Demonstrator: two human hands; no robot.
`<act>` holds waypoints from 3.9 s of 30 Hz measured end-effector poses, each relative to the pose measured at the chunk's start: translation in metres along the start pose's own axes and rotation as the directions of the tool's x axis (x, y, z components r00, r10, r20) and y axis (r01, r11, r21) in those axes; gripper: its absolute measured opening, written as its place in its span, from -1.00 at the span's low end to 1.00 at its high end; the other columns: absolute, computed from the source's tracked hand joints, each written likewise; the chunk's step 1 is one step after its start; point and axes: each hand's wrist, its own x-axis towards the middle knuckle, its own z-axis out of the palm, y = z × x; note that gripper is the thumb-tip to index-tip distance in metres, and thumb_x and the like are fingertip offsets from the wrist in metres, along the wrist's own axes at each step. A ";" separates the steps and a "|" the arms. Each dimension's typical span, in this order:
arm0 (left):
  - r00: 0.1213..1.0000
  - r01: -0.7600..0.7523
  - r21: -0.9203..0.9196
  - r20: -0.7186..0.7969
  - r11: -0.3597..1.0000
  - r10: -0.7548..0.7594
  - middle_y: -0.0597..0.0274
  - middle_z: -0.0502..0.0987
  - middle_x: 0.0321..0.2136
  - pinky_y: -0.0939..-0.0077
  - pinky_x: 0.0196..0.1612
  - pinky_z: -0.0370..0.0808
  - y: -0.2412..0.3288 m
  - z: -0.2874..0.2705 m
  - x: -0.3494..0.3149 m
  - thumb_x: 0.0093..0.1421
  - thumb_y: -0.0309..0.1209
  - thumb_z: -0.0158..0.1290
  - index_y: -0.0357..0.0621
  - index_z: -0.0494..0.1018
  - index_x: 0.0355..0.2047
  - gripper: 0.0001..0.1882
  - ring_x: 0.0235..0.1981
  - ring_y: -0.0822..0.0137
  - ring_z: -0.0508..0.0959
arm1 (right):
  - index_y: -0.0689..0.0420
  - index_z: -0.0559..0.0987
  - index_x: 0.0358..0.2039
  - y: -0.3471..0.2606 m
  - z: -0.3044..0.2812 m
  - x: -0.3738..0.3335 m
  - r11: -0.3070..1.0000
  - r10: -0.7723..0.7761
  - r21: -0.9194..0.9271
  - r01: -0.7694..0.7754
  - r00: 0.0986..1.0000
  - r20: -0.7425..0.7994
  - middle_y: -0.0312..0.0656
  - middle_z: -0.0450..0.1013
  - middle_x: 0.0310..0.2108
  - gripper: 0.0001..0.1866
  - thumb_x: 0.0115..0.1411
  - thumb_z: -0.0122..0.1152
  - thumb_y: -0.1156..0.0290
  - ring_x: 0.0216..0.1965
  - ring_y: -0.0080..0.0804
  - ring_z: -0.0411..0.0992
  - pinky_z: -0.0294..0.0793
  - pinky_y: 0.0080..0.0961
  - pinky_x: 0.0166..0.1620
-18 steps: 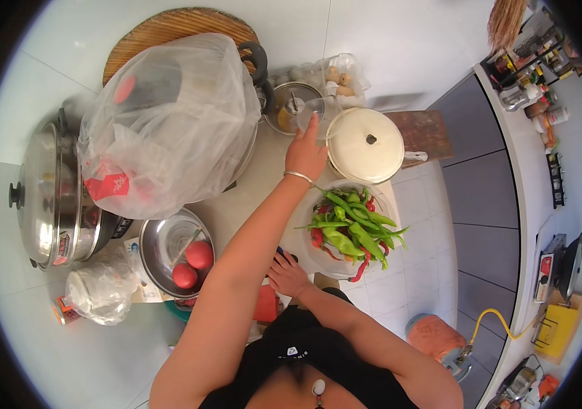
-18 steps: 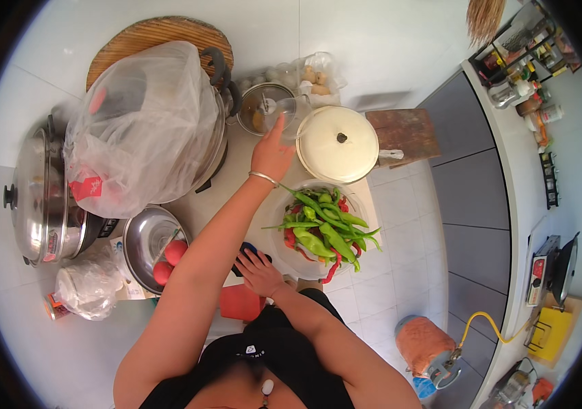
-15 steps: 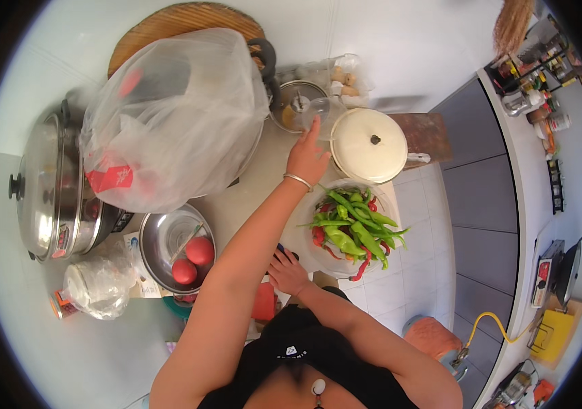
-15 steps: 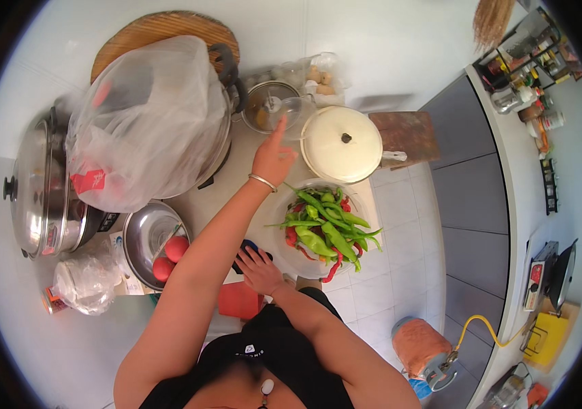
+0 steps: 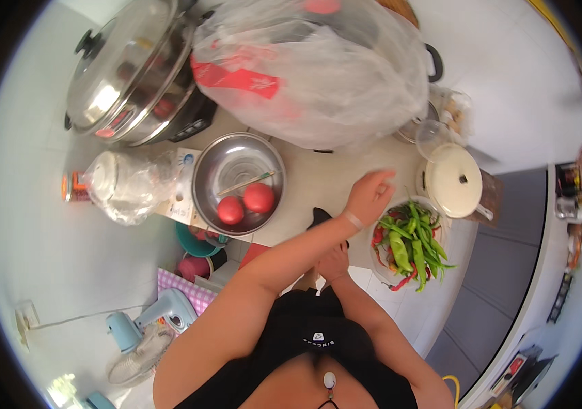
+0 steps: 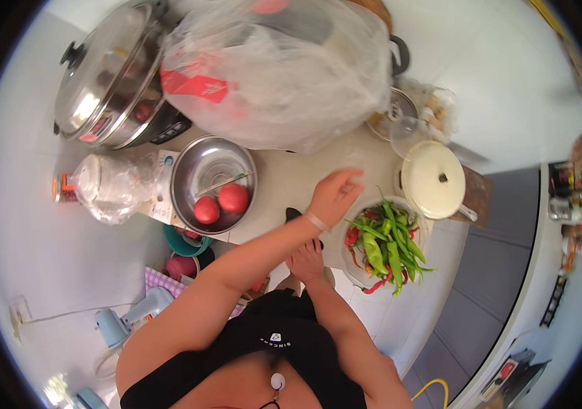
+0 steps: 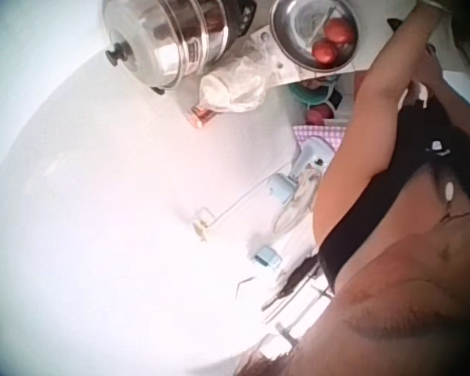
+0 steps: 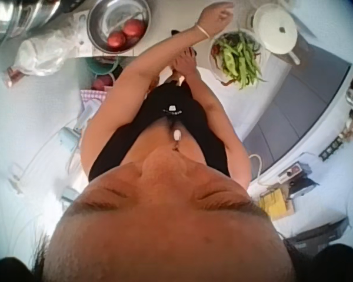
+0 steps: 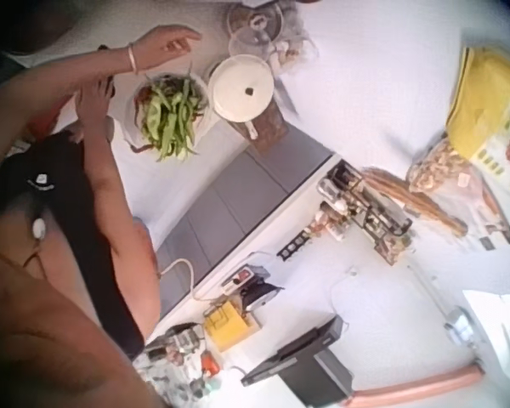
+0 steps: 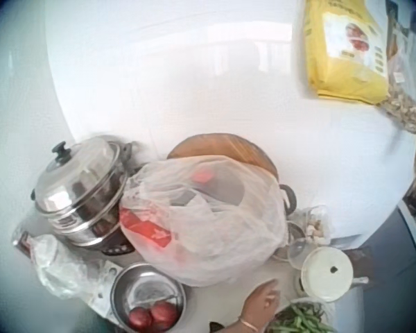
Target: The person wipes kitchen counters and a window ledge using cloths and a scrubber, rinses the cleaning items in the sink with soap and water, and applies liquid from spray bottles to surfaces.
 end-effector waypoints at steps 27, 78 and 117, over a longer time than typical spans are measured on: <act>0.471 0.051 -0.935 -0.287 0.351 -0.834 0.05 0.47 -0.42 0.25 -0.59 0.45 -0.080 -0.202 -0.322 -0.05 -0.65 -0.01 -0.27 0.35 -0.33 -0.78 -0.44 0.12 0.54 | 0.19 0.23 0.16 -0.031 -0.015 0.047 0.997 0.002 -0.075 0.015 0.976 0.219 0.04 0.00 0.26 -0.34 0.04 0.08 0.25 0.29 0.00 -0.07 -0.17 -0.02 0.26; 0.110 -0.312 -0.832 -0.512 0.459 -0.852 -0.01 0.41 -0.13 0.11 0.11 0.31 -0.023 -0.144 -0.454 -0.09 -0.68 -0.08 -0.33 0.21 0.00 -0.46 -0.05 0.04 0.42 | 0.21 0.19 0.19 -0.174 0.140 0.307 0.953 -0.203 -0.213 0.215 0.976 0.077 0.07 -0.01 0.25 -0.34 0.15 -0.04 0.09 0.27 0.00 -0.06 -0.14 -0.05 0.26; 0.438 -0.075 -0.890 -0.435 0.450 -0.787 0.09 0.50 -0.40 0.36 -0.50 0.51 -0.121 -0.222 -0.202 -0.01 -0.61 -0.01 -0.25 0.35 -0.34 -0.82 -0.47 0.17 0.54 | 0.18 0.10 0.23 0.052 0.004 0.139 0.572 0.706 -0.152 -0.806 0.578 -0.410 -0.03 -0.10 0.30 -0.38 0.25 -0.13 0.13 0.31 -0.11 -0.13 -0.20 -0.15 0.29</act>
